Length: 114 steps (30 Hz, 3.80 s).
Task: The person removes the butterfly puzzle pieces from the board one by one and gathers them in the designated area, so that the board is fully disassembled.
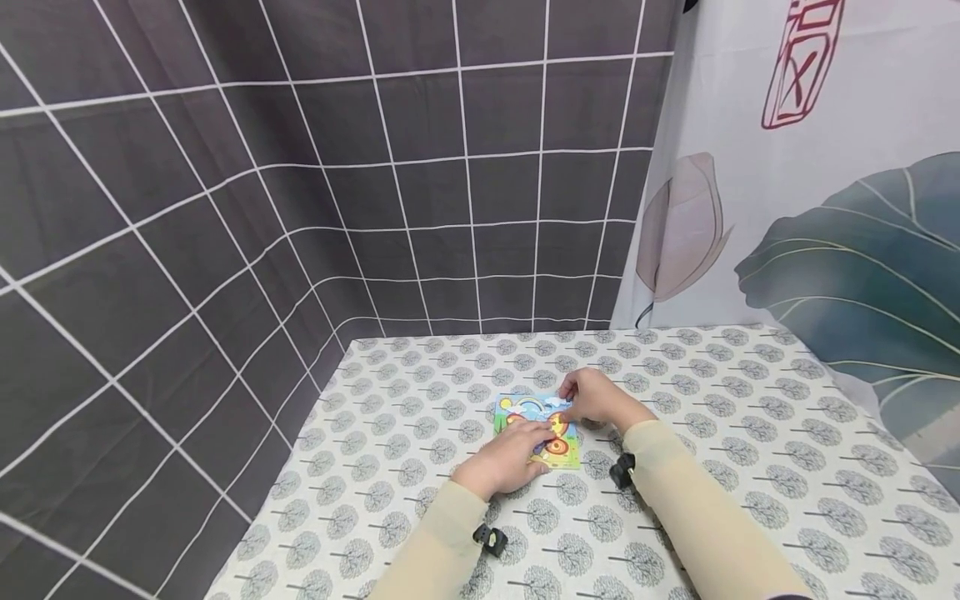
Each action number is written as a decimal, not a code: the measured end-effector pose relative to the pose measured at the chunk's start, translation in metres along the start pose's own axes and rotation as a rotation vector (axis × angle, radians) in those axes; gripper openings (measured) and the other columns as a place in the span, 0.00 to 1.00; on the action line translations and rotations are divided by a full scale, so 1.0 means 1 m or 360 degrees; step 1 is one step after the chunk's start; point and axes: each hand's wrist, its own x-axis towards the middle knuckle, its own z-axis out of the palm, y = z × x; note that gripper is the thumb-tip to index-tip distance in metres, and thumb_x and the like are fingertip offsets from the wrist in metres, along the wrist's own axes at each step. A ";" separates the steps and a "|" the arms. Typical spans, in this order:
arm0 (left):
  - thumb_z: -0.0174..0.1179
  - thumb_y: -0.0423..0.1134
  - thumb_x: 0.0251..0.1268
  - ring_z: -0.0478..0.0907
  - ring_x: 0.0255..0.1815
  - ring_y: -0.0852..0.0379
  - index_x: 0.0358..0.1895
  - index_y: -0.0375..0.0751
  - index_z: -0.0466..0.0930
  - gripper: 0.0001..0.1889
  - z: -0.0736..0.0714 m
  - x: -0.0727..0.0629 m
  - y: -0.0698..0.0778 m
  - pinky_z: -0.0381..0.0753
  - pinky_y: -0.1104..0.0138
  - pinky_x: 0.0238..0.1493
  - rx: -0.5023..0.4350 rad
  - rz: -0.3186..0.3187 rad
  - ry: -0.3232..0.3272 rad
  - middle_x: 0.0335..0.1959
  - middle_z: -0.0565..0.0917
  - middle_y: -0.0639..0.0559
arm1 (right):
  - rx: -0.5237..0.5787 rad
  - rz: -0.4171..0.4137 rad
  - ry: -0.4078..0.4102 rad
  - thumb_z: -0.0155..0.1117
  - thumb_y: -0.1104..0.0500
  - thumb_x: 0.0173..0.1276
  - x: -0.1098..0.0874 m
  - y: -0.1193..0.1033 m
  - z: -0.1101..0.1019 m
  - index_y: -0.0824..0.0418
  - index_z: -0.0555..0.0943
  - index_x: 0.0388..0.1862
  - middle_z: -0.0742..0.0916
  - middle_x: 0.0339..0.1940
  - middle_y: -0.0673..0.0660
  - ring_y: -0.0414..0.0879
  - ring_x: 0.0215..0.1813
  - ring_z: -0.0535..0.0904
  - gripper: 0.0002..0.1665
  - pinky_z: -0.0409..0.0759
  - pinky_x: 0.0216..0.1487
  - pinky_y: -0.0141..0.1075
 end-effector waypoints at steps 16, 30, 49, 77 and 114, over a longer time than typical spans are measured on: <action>0.65 0.47 0.74 0.61 0.81 0.52 0.77 0.47 0.71 0.31 0.000 0.001 0.000 0.59 0.61 0.82 0.0027 -0.0002 -0.0003 0.80 0.67 0.54 | -0.0004 -0.0100 0.0022 0.87 0.62 0.49 -0.003 0.005 0.001 0.57 0.83 0.38 0.82 0.32 0.51 0.45 0.34 0.76 0.21 0.80 0.40 0.39; 0.65 0.48 0.74 0.61 0.80 0.53 0.77 0.47 0.71 0.32 -0.001 0.000 0.001 0.59 0.62 0.81 0.0037 -0.0012 -0.0007 0.80 0.68 0.54 | -0.0083 -0.0071 0.0024 0.85 0.59 0.51 -0.007 0.002 -0.002 0.61 0.85 0.39 0.82 0.31 0.51 0.45 0.34 0.76 0.20 0.82 0.40 0.39; 0.64 0.49 0.75 0.60 0.81 0.54 0.78 0.49 0.70 0.31 0.005 0.000 -0.002 0.59 0.59 0.81 0.0004 -0.0029 -0.0013 0.80 0.67 0.55 | 0.0018 -0.0065 0.0189 0.82 0.56 0.56 -0.036 0.013 -0.021 0.62 0.86 0.45 0.85 0.40 0.53 0.46 0.40 0.80 0.20 0.85 0.44 0.42; 0.62 0.47 0.77 0.58 0.83 0.50 0.80 0.51 0.67 0.31 0.006 -0.005 -0.003 0.57 0.54 0.82 -0.0066 -0.0025 0.0003 0.82 0.63 0.56 | 0.0030 -0.0021 0.0312 0.80 0.55 0.62 -0.059 0.051 -0.048 0.63 0.87 0.50 0.86 0.44 0.55 0.48 0.40 0.78 0.21 0.80 0.39 0.40; 0.62 0.45 0.77 0.58 0.82 0.48 0.79 0.49 0.68 0.31 0.005 -0.005 -0.004 0.57 0.52 0.82 -0.0118 0.0000 0.0027 0.82 0.64 0.55 | 0.0095 0.0168 0.0217 0.79 0.55 0.62 -0.092 0.107 -0.079 0.68 0.85 0.55 0.87 0.45 0.59 0.52 0.46 0.82 0.27 0.82 0.46 0.43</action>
